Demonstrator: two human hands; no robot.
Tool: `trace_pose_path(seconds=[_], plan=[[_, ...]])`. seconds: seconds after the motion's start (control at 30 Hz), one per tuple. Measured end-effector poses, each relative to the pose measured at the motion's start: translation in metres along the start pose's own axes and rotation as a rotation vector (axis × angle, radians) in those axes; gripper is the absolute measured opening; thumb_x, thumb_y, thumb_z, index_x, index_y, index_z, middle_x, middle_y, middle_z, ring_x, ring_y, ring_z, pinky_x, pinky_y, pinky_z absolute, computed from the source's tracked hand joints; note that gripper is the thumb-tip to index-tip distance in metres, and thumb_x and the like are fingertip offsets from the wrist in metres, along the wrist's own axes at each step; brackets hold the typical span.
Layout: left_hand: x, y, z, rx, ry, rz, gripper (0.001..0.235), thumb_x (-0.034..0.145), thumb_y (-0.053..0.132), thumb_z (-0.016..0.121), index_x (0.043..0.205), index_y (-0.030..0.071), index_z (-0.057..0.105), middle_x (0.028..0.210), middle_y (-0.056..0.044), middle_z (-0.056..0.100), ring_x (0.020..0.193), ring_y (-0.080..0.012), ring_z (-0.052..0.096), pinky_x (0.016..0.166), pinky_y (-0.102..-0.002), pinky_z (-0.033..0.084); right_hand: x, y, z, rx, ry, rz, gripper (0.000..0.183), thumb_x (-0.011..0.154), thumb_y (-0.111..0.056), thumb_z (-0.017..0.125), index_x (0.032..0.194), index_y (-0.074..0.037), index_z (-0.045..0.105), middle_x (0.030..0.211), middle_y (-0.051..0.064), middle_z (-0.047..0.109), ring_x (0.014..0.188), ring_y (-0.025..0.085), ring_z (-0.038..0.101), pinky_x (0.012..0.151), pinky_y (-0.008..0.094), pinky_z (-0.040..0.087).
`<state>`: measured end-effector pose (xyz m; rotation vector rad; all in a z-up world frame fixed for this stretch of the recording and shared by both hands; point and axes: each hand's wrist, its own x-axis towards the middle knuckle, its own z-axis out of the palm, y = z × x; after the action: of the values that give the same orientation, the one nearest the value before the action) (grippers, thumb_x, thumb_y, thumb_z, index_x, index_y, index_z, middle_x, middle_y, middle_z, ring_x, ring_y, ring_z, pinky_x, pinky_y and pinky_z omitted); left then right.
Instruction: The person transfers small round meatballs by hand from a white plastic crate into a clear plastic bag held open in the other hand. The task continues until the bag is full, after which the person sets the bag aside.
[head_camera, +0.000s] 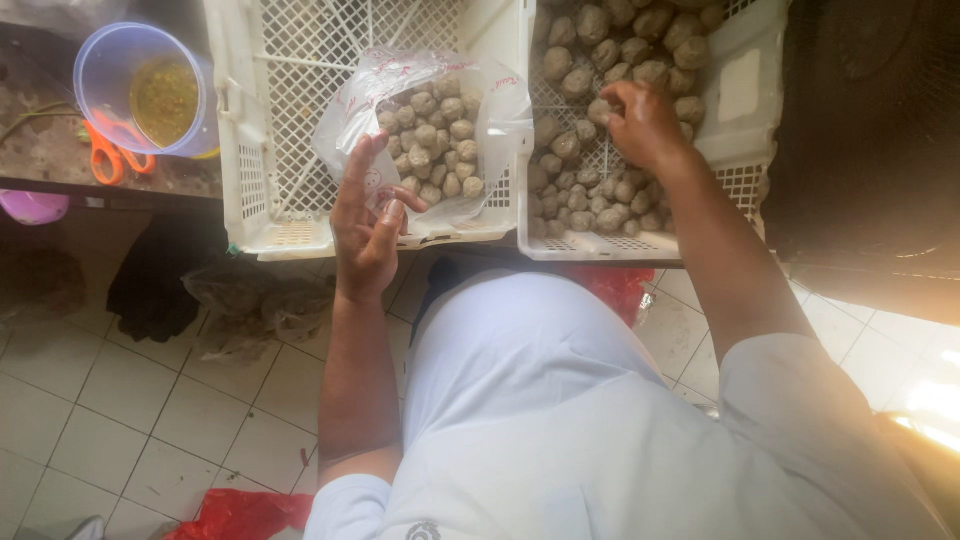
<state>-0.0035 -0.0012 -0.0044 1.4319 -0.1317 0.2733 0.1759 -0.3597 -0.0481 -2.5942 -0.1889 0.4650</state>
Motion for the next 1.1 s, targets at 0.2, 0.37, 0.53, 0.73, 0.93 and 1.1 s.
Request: trace_pose_path(seconds=[0.2,0.37,0.53,0.73,0.93,1.1], plan=[[0.001,-0.003,0.001,-0.008,0.005,-0.019,0.074,0.094,-0.006,0.053,0.165,0.004,0.033,0.158,-0.020,0.047,0.093,-0.0162,0.071,0.066,-0.021,0.055,0.004,0.026,0.054,-0.449,-0.146,-0.341,0.038,0.090,0.004,0.060,0.126,-0.006,0.064,0.132,0.017,0.064,0.111,0.038,0.068,0.093,0.047,0.057],[0.002,-0.001,0.001,-0.005,0.013,-0.017,0.075,0.092,-0.007,0.052,0.164,0.004,0.033,0.163,-0.019,0.047,0.097,-0.0174,0.071,0.067,-0.023,0.053,0.012,0.025,0.053,-0.528,-0.144,-0.276,0.032,0.090,0.002,0.060,0.122,-0.003,0.064,0.126,0.023,0.066,0.106,0.040,0.069,0.087,0.048,0.057],[-0.003,-0.001,0.000,-0.062,0.009,0.018,0.072,0.095,-0.008,0.054,0.164,0.003,0.033,0.163,-0.018,0.044,0.097,-0.0154,0.066,0.077,-0.026,0.057,-0.004,0.010,0.026,-0.469,-0.317,-0.049,0.040,0.085,-0.009,0.068,0.125,-0.008,0.068,0.119,0.022,0.070,0.109,0.040,0.067,0.095,0.049,0.053],[0.000,-0.002,-0.002,-0.086,-0.019,0.069,0.070,0.097,-0.007,0.052,0.163,0.004,0.034,0.165,-0.017,0.040,0.107,-0.0166,0.066,0.088,-0.031,0.062,-0.035,-0.037,-0.026,0.017,-0.700,-0.112,0.042,0.088,-0.024,0.070,0.127,-0.010,0.068,0.107,0.012,0.077,0.092,0.027,0.072,0.078,0.043,0.059],[0.004,0.000,0.000,-0.096,-0.031,0.018,0.071,0.097,-0.007,0.053,0.164,0.004,0.034,0.164,-0.018,0.042,0.102,-0.0141,0.066,0.089,-0.031,0.061,-0.048,-0.079,-0.016,0.714,-0.501,-0.490,0.052,0.095,-0.022,0.070,0.142,-0.007,0.055,0.109,0.010,0.073,0.086,0.015,0.069,0.070,0.027,0.061],[0.004,0.003,0.002,-0.042,-0.011,-0.031,0.071,0.096,-0.006,0.053,0.163,0.001,0.032,0.166,-0.019,0.043,0.100,-0.0137,0.065,0.087,-0.029,0.061,-0.027,-0.057,-0.015,0.164,-0.060,-0.254,0.031,0.103,-0.019,0.065,0.131,-0.004,0.064,0.123,0.012,0.071,0.110,0.021,0.069,0.096,0.036,0.057]])
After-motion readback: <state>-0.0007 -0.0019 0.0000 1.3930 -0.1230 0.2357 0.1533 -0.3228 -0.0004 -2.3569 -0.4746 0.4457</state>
